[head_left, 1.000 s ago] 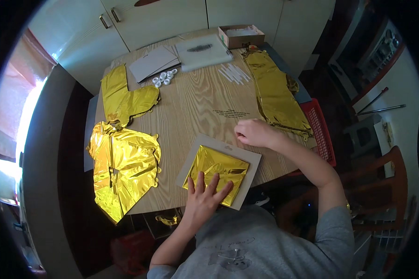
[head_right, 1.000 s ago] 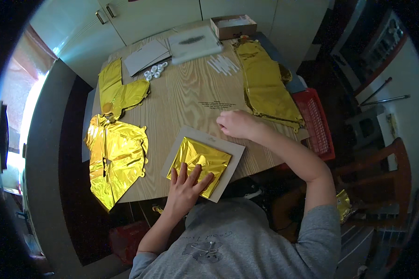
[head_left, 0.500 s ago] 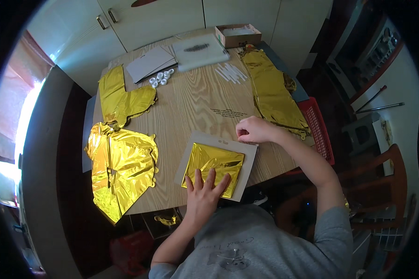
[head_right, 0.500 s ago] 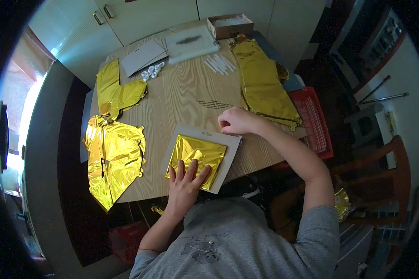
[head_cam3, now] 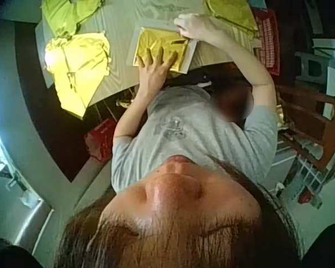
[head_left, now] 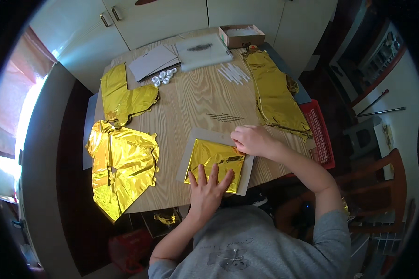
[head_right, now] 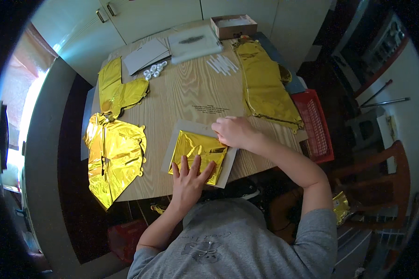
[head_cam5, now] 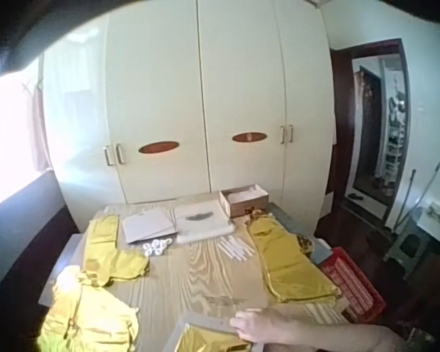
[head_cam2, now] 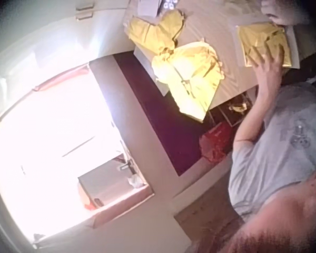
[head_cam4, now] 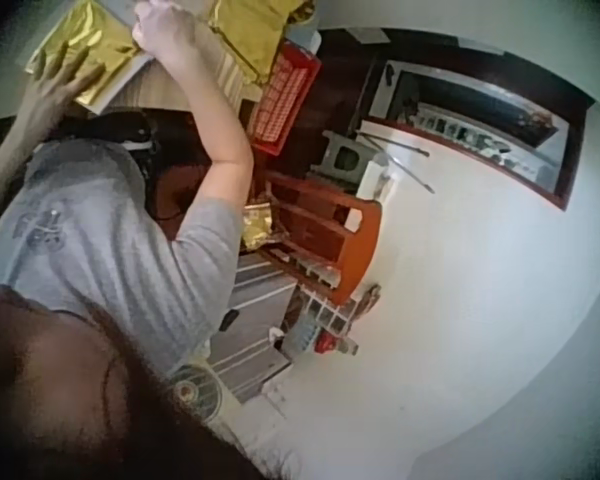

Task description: Folding gold foil balloons and placing them into clear plastic packaging with cardboard inserts.

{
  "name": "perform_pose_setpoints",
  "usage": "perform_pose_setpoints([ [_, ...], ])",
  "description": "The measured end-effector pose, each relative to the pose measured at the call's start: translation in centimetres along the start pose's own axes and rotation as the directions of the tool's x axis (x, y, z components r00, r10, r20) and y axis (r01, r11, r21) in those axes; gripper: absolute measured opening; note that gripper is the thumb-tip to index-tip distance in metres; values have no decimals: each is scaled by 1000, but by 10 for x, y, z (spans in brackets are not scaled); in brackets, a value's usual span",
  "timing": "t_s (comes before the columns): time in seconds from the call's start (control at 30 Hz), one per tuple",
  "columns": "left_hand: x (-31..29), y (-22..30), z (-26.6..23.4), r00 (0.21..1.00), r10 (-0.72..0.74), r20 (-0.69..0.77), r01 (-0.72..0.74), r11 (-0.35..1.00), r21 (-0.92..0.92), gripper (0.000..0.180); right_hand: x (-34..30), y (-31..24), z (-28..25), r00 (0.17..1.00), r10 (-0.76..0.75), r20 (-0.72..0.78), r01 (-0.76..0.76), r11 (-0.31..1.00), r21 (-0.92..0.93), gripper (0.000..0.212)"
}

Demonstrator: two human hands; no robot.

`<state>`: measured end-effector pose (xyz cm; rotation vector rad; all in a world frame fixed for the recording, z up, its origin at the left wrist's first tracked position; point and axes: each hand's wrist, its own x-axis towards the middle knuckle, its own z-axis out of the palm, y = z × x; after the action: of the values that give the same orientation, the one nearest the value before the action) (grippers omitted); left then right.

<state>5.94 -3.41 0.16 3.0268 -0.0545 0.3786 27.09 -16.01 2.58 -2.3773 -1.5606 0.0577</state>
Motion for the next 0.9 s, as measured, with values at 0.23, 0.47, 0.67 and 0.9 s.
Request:
perform_pose_setpoints([
  [0.23,0,-2,0,1000,7,-19,-6,1000,19,48,9,-17,11,984,-136,-112,118,981,-154,6],
  [0.47,6,-4,-1,999,-6,-41,7,999,37,50,6,-27,16,953,-247,-177,196,945,-261,4],
  [0.67,19,-7,0,996,-2,-84,8,998,66,47,4,-38,16,954,-263,-148,219,941,-258,6],
  [0.9,25,-8,6,993,9,-121,-2,998,58,39,1,-47,11,964,-225,-142,205,968,-142,5],
])
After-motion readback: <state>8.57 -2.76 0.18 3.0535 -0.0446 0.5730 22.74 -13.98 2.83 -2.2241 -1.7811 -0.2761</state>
